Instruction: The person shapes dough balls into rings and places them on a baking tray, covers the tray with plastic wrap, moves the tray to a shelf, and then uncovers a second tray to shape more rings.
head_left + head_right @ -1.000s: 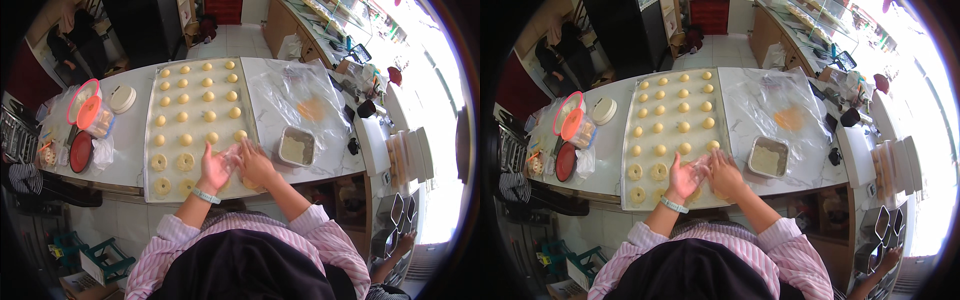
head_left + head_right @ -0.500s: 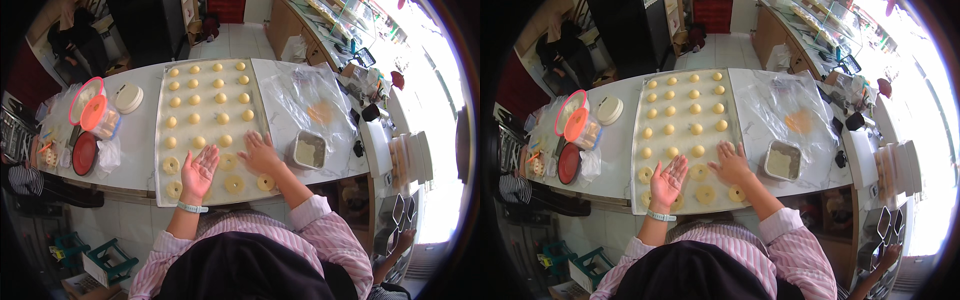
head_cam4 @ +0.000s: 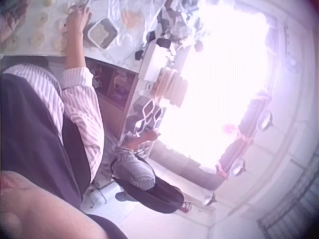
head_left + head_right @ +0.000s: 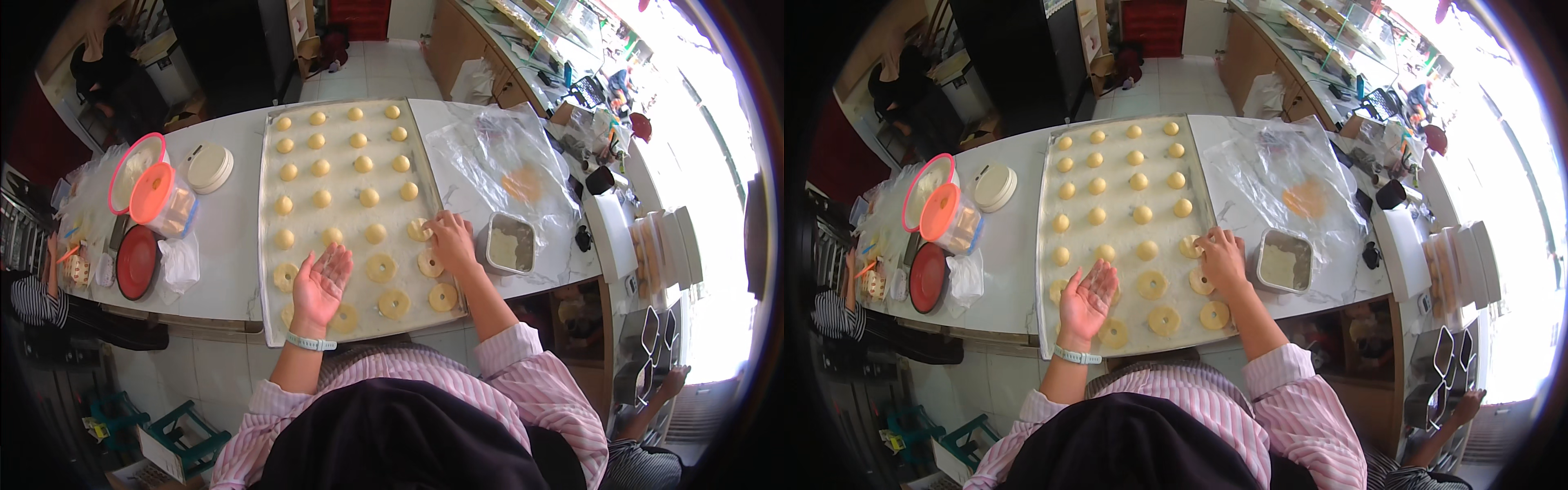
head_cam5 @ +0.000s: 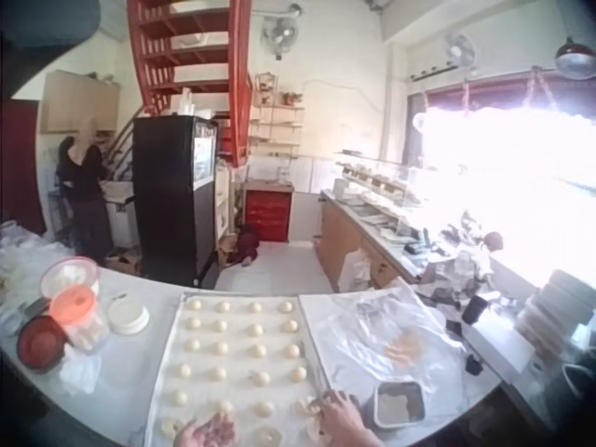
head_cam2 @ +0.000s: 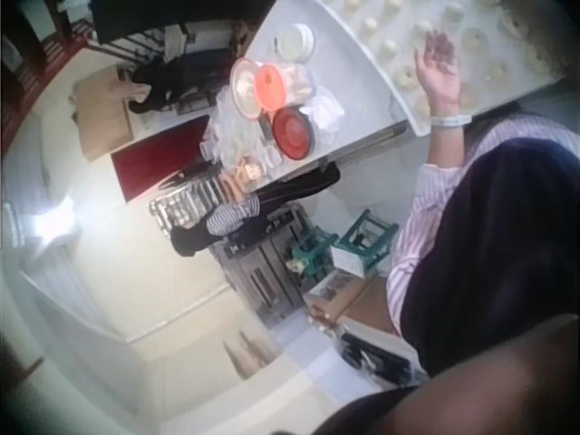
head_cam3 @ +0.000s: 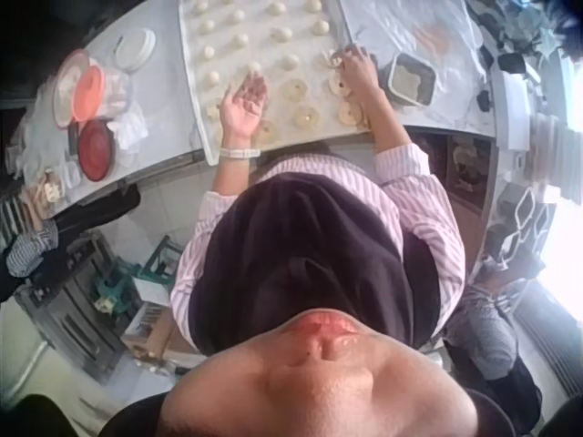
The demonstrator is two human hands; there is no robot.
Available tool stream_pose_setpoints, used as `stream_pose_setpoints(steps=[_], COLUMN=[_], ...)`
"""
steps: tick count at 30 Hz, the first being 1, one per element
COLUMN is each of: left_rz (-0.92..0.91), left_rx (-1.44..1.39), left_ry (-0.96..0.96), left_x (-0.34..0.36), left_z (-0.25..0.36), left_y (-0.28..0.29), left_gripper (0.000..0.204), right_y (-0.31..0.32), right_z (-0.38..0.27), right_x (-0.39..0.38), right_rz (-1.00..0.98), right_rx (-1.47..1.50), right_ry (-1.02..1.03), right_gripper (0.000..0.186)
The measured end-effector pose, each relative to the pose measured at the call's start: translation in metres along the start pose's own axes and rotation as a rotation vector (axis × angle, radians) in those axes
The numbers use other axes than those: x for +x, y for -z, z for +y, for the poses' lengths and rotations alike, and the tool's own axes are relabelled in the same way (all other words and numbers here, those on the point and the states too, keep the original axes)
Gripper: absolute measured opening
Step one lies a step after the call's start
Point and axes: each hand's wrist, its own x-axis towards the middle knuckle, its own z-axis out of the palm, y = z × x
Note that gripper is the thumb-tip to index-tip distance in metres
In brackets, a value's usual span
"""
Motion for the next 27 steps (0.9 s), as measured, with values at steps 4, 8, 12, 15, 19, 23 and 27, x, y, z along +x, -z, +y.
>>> stream_pose_setpoints(steps=[4, 8, 12, 15, 19, 23, 27], left_rz=[0.01, 0.022, 0.037, -0.101, 0.009, -0.005, 0.071], left_rx=[0.008, -0.006, 0.111, 0.255, 0.448, 0.547, 0.765], left_ry=[0.025, 0.05, 0.091, 0.242, 0.216, -0.025, -0.19], left_x=[0.002, 0.003, 0.003, 0.011, 0.012, 0.003, 0.01], left_z=[0.0, 0.002, -0.009, -0.027, -0.052, -0.057, -0.056], left_y=[0.001, 0.009, 0.009, 0.009, 0.0, -0.01, 0.004], left_gripper=[0.038, 0.038, 0.037, 0.036, 0.031, 0.021, 0.019], right_y=[0.006, 0.004, 0.002, -0.018, -0.016, 0.018, 0.026], right_z=[-0.002, -0.004, -0.009, 0.0, -0.036, -0.102, -0.133], right_x=[-0.001, 0.002, -0.003, 0.001, -0.009, -0.032, -0.042], right_rz=[-0.099, -0.149, -0.168, -0.175, -0.188, 0.003, 0.067], right_rx=[-0.025, -0.12, -0.124, -0.131, 0.206, 0.221, 0.063], right_ry=[0.001, 0.04, 0.055, 0.026, -0.014, 0.185, 0.18], right_gripper=[0.023, 0.02, 0.023, 0.028, 0.031, 0.027, 0.027])
